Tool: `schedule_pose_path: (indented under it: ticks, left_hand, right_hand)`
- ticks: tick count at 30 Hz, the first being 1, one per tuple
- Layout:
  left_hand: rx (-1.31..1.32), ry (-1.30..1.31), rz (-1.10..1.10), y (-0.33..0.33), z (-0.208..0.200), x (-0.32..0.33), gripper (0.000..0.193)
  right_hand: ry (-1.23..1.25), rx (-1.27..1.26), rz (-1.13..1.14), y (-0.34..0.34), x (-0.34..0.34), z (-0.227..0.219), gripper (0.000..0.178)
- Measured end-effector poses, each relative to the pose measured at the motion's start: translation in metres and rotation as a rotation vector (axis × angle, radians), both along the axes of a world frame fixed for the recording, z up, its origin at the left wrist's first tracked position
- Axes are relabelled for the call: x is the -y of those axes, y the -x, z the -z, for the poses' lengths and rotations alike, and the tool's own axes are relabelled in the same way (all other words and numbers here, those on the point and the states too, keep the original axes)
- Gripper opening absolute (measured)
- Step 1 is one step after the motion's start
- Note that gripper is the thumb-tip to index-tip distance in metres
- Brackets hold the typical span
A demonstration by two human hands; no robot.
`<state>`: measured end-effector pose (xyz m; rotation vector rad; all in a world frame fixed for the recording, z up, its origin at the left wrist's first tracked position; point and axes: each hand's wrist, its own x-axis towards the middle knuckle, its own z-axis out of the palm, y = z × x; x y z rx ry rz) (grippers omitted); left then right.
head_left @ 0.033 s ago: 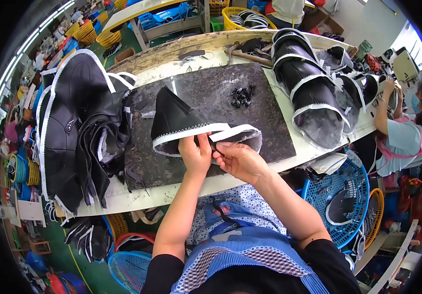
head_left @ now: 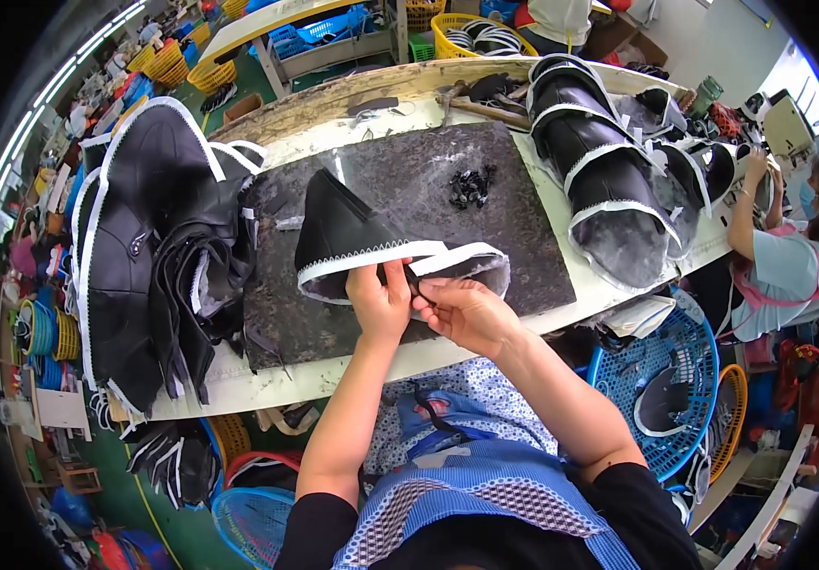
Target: The recorder is assembling shoe components, specifically attaching a black lining and adhesive pieces to a shoe upper at a factory workstation.
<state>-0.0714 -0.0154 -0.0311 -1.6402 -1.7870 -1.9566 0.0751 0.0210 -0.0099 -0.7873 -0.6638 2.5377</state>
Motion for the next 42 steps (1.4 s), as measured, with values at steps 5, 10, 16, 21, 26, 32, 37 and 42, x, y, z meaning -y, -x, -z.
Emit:
schedule_pose_path:
  ticks: [5, 10, 16, 21, 26, 32, 37, 42]
  left_hand:
    - [0.464, 0.293, 0.23, 0.007, -0.072, 0.045, 0.016]
    - [0.487, 0.632, 0.382, 0.022, -0.102, 0.093, 0.018]
    - [0.66, 0.451, 0.423, 0.01, -0.07, 0.108, 0.009]
    - [0.672, 0.402, 0.424, 0.003, -0.064, 0.107, 0.01]
    - [0.598, 0.421, 0.393, 0.002, -0.064, 0.103, 0.011]
    - [0.614, 0.347, 0.334, -0.001, -0.068, 0.096, 0.011]
    - [0.456, 0.423, 0.236, 0.005, -0.073, 0.097, 0.012]
    - [0.189, 0.411, 0.116, 0.007, -0.069, 0.099, 0.013]
  right_hand:
    - [0.207, -0.237, 0.064, -0.007, -0.014, -0.014, 0.016]
    - [-0.016, -0.111, 0.1, 0.023, 0.019, -0.063, 0.015]
    - [-0.166, 0.012, 0.1, 0.029, 0.035, -0.059, 0.016]
    - [-0.158, -0.016, 0.126, 0.029, 0.036, -0.061, 0.016]
    - [-0.159, -0.054, 0.181, 0.035, 0.036, -0.057, 0.017]
    - [-0.181, -0.098, 0.161, 0.03, 0.04, -0.06, 0.017]
    - [-0.353, -0.081, 0.244, 0.03, 0.048, -0.055, 0.019]
    - [-0.75, 0.124, 0.321, 0.028, 0.053, -0.056, 0.023]
